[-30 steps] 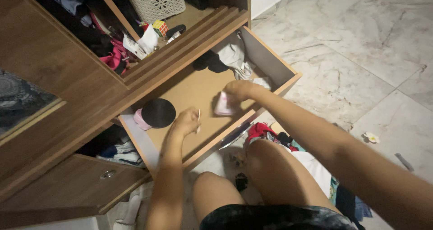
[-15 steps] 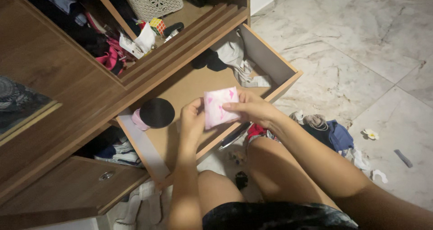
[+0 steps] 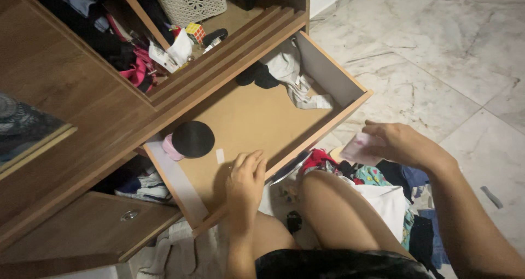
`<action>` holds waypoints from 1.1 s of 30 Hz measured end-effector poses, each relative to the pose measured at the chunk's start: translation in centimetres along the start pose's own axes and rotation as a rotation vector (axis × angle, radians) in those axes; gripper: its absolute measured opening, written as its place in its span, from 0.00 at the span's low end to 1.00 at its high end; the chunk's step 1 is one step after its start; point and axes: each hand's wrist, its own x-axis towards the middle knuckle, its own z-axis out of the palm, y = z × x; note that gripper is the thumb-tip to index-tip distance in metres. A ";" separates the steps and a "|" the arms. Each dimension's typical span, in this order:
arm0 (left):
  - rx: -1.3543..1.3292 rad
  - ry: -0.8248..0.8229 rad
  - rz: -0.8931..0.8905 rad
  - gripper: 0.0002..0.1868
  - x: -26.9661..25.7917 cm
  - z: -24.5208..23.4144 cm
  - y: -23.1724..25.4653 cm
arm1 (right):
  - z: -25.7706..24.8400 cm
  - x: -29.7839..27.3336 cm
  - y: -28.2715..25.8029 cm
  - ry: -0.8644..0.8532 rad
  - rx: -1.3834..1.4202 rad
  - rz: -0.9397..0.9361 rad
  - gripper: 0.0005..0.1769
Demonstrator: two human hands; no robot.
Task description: The person kneels in front of a wooden dresser and removes various garments from an open drawer, placing them on the floor. They then pick up the clothes from the floor and place them back into the drawer, repeating this process with multiple items.
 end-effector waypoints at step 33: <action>0.190 0.016 -0.072 0.15 0.0 1.7 -1.0 | 8.4 28.7 -3.3 -0.277 0.162 -0.078 0.24</action>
